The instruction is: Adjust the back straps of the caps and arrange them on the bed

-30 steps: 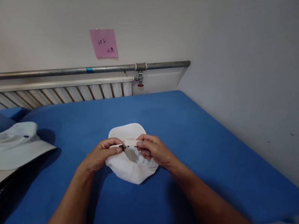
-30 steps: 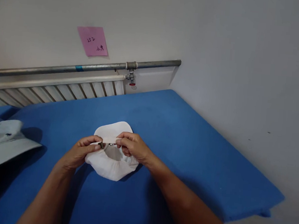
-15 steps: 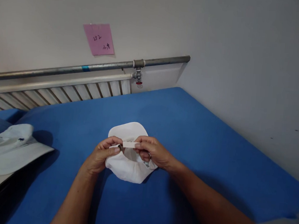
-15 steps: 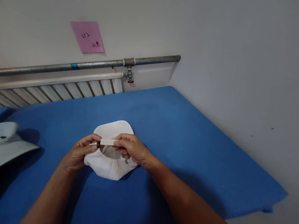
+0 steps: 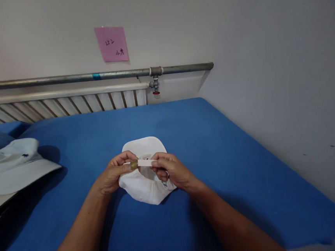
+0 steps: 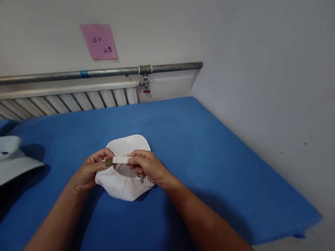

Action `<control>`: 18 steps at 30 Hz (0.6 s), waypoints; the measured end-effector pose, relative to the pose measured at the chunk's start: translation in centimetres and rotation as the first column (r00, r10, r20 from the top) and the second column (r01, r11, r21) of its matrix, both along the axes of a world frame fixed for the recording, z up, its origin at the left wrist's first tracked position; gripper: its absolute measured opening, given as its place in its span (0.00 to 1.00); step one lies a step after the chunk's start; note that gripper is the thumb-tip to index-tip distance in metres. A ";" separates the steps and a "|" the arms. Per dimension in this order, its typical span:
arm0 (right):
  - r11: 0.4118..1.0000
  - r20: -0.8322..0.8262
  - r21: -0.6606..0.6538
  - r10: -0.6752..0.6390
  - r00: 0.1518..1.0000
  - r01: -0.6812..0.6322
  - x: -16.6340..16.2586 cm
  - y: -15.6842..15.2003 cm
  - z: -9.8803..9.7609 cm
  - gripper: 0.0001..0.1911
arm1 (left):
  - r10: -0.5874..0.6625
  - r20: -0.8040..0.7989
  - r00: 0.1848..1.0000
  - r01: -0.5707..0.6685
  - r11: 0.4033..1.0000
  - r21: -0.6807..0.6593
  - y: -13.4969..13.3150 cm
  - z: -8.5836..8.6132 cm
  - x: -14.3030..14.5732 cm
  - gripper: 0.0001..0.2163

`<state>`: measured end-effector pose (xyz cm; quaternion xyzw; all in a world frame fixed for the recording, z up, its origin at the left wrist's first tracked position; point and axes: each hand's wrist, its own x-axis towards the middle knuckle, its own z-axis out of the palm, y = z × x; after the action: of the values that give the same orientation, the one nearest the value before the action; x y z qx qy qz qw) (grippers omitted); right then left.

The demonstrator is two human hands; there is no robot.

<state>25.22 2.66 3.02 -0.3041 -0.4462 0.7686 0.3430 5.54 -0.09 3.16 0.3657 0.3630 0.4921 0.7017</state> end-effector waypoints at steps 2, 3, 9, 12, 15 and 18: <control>1.000 0.001 0.014 0.000 1.000 0.000 0.0 0.0 0.0 0.07 | -0.001 0.003 1.000 0.001 1.000 0.002 0.0 0.0 0.0 0.10; 1.000 0.000 0.021 -0.004 1.000 0.004 0.0 0.0 0.0 0.06 | 0.000 0.004 1.000 0.000 1.000 0.001 0.0 0.0 0.0 0.10; 1.000 0.007 0.011 0.017 1.000 -0.017 0.1 0.0 -0.1 0.07 | -0.009 -0.004 1.000 0.009 1.000 -0.009 0.1 -0.1 -0.1 0.11; 1.000 0.006 0.003 0.029 1.000 -0.029 0.1 0.0 -0.1 0.08 | -0.008 -0.021 1.000 0.008 1.000 -0.006 0.0 0.0 0.0 0.10; 0.999 0.005 0.000 0.037 0.999 -0.037 0.1 0.0 -0.2 0.07 | -0.013 -0.034 0.999 0.013 1.000 0.003 0.0 0.2 0.1 0.09; 0.999 0.004 0.004 0.049 0.999 -0.049 0.0 0.0 -0.2 0.07 | -0.007 -0.045 0.999 0.007 1.000 -0.001 0.1 0.1 0.2 0.09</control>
<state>25.21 2.63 2.82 -0.2939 -0.4560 0.7752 0.3238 5.76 -0.04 3.31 0.3774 0.3777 0.4812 0.6953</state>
